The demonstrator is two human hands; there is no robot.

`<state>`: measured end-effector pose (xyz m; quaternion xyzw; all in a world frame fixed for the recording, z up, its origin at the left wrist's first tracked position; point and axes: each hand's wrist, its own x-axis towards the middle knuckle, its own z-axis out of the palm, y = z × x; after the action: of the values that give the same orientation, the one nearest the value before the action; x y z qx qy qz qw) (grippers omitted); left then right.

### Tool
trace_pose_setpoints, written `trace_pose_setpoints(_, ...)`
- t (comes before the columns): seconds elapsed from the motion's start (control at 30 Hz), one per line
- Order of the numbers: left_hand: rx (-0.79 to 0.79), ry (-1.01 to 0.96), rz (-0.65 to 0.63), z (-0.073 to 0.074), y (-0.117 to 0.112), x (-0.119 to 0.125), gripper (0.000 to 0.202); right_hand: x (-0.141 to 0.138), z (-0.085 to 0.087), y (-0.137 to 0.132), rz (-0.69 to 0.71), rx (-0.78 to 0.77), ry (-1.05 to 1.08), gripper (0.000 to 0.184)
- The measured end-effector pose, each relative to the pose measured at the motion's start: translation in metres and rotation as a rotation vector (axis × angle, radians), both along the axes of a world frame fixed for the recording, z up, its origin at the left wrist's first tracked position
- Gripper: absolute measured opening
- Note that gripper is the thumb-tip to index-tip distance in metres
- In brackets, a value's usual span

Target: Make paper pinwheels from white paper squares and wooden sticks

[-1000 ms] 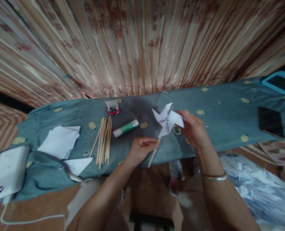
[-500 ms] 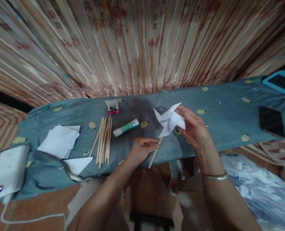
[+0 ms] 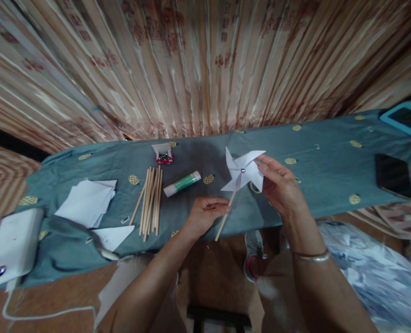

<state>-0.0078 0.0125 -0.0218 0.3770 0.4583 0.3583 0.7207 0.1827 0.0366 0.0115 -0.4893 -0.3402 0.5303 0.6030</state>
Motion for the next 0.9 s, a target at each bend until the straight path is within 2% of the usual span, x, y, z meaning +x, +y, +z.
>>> trace_pose_setpoints(0.3, -0.036, -0.042, 0.082, -0.002, 0.002, 0.002, 0.03, -0.008, 0.002, -0.004, 0.06, 0.003, 0.028, 0.024)
trace_pose_setpoints(0.43, -0.035, -0.067, 0.135, 0.0, 0.003, 0.005, 0.03, -0.01, -0.004, -0.005, 0.047, -0.033, 0.068, 0.028)
trace_pose_setpoints(0.57, 0.014, -0.069, 0.193, 0.003, 0.005, 0.006, 0.03, -0.008, -0.011, -0.01, 0.055, -0.066, -0.066, 0.032)
trace_pose_setpoints(0.67, 0.05, -0.079, 0.261, 0.007, 0.008, 0.005, 0.029, -0.013, -0.014, -0.018, 0.17, -0.07, -0.271, 0.037)
trace_pose_setpoints(0.8, 0.082, -0.138, 0.354, 0.011, 0.013, 0.003, 0.027, -0.033, -0.015, -0.027, 0.464, -0.048, -0.504, 0.039)
trace_pose_setpoints(0.9, 0.094, -0.165, 0.387, 0.012, 0.015, 0.001, 0.024, -0.049, -0.017, -0.031, 0.512, -0.04, -0.593, 0.037)
